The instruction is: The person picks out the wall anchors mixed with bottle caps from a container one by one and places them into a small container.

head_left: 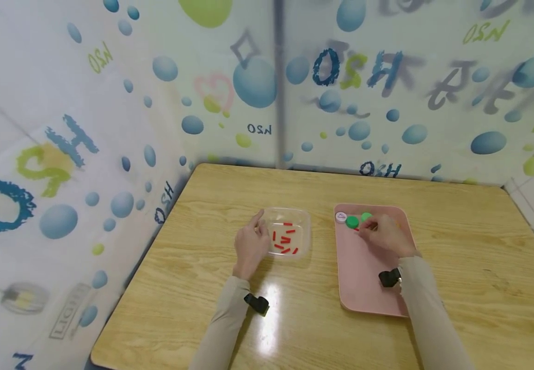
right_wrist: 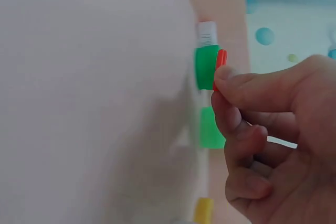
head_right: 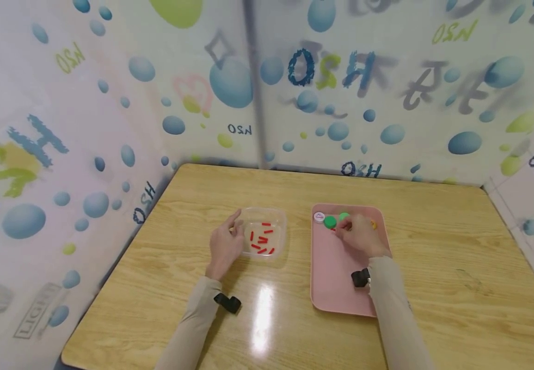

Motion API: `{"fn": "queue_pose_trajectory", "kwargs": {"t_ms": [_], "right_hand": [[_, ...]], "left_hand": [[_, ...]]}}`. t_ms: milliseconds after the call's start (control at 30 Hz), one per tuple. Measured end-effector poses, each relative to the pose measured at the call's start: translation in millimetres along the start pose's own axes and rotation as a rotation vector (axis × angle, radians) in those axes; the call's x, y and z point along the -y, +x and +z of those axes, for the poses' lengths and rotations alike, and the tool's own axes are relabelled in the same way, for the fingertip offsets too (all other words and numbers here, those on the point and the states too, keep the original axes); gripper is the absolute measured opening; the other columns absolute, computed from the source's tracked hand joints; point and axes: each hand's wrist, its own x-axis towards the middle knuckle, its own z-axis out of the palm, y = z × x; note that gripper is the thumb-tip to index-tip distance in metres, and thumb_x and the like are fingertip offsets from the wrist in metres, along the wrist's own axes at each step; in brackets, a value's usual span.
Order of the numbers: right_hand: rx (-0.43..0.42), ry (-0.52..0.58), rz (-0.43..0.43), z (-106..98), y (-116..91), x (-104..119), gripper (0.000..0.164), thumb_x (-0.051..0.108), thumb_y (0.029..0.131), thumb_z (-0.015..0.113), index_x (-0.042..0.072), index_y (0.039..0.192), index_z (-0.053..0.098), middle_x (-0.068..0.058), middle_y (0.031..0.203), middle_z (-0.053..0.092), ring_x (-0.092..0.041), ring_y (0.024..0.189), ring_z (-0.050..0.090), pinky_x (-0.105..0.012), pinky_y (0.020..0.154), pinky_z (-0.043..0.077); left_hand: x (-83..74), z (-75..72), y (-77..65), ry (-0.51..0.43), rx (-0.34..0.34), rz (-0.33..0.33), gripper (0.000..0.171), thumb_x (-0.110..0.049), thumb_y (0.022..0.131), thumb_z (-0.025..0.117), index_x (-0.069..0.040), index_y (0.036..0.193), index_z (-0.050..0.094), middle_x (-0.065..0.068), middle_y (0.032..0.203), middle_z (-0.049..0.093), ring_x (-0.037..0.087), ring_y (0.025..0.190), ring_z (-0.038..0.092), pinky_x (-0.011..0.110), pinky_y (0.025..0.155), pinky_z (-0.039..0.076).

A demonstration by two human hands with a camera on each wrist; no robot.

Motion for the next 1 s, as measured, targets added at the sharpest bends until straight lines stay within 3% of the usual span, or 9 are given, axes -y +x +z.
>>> {"fn": "queue_pose_trajectory", "kwargs": {"t_ms": [133, 233, 467, 567, 700, 867, 1000], "right_hand": [[-0.100, -0.033, -0.109, -8, -2, 4, 0.006, 0.007, 0.089, 0.075, 0.004, 0.089, 0.080, -0.009, 0.084, 0.075, -0.020, 0.075, 0.063, -0.032, 0.068, 0.052], [-0.116, -0.010, -0.155, -14, -2, 8, 0.005, 0.005, 0.089, 0.074, 0.001, 0.089, 0.078, -0.012, 0.083, 0.074, -0.020, 0.072, 0.062, -0.030, 0.066, 0.051], [-0.057, 0.044, -0.071, -19, -4, 10, 0.010, 0.009, 0.094, 0.069, -0.001, 0.096, 0.073, -0.015, 0.090, 0.072, -0.020, 0.075, 0.059, -0.027, 0.063, 0.049], [-0.060, 0.047, -0.078, -20, -5, 10, 0.010, 0.008, 0.094, 0.069, -0.001, 0.096, 0.073, -0.015, 0.090, 0.072, -0.021, 0.075, 0.060, -0.026, 0.063, 0.049], [-0.066, 0.057, -0.081, -20, -6, 11, 0.011, 0.008, 0.094, 0.069, -0.002, 0.096, 0.073, -0.016, 0.090, 0.072, -0.020, 0.074, 0.059, -0.026, 0.062, 0.049], [-0.075, 0.054, -0.066, -17, -4, 12, 0.013, 0.011, 0.094, 0.070, -0.001, 0.096, 0.073, -0.016, 0.089, 0.072, -0.020, 0.072, 0.057, -0.027, 0.061, 0.048], [-0.107, 0.009, -0.074, -16, -3, 14, 0.015, 0.016, 0.094, 0.072, 0.001, 0.096, 0.074, -0.013, 0.086, 0.072, -0.020, 0.071, 0.057, -0.030, 0.064, 0.047]], "left_hand": [[0.4, -0.4, -0.3, 0.010, -0.002, -0.001, 0.043, -0.014, 0.098, 0.053, -0.016, 0.139, 0.064, 0.015, 0.115, 0.075, 0.006, 0.042, 0.027, 0.027, 0.045, 0.027], [1.9, -0.2, -0.1, 0.016, -0.007, -0.001, 0.042, -0.014, 0.099, 0.053, -0.015, 0.139, 0.064, 0.016, 0.115, 0.075, 0.006, 0.042, 0.027, 0.026, 0.045, 0.027], [2.5, -0.9, -1.2, 0.024, -0.015, 0.020, 0.041, -0.013, 0.100, 0.053, -0.013, 0.139, 0.064, 0.017, 0.107, 0.076, 0.006, 0.042, 0.024, 0.025, 0.043, 0.024], [1.8, -1.2, -1.4, 0.040, -0.017, 0.028, 0.041, -0.013, 0.099, 0.052, -0.012, 0.139, 0.064, 0.015, 0.081, 0.073, 0.007, 0.043, 0.024, 0.026, 0.044, 0.024], [0.9, -0.6, -0.9, 0.067, -0.025, 0.036, 0.041, -0.013, 0.099, 0.053, -0.012, 0.138, 0.065, 0.004, 0.054, 0.049, 0.008, 0.046, 0.026, 0.028, 0.048, 0.027], [0.3, 0.0, -0.7, 0.080, -0.029, 0.037, 0.041, -0.013, 0.098, 0.055, -0.012, 0.137, 0.065, -0.003, 0.052, 0.040, 0.009, 0.047, 0.026, 0.030, 0.050, 0.028], [-1.5, 0.0, 0.0, 0.080, -0.027, 0.037, 0.042, -0.013, 0.098, 0.054, -0.013, 0.138, 0.065, 0.004, 0.058, 0.055, 0.009, 0.048, 0.028, 0.030, 0.053, 0.031]]}}
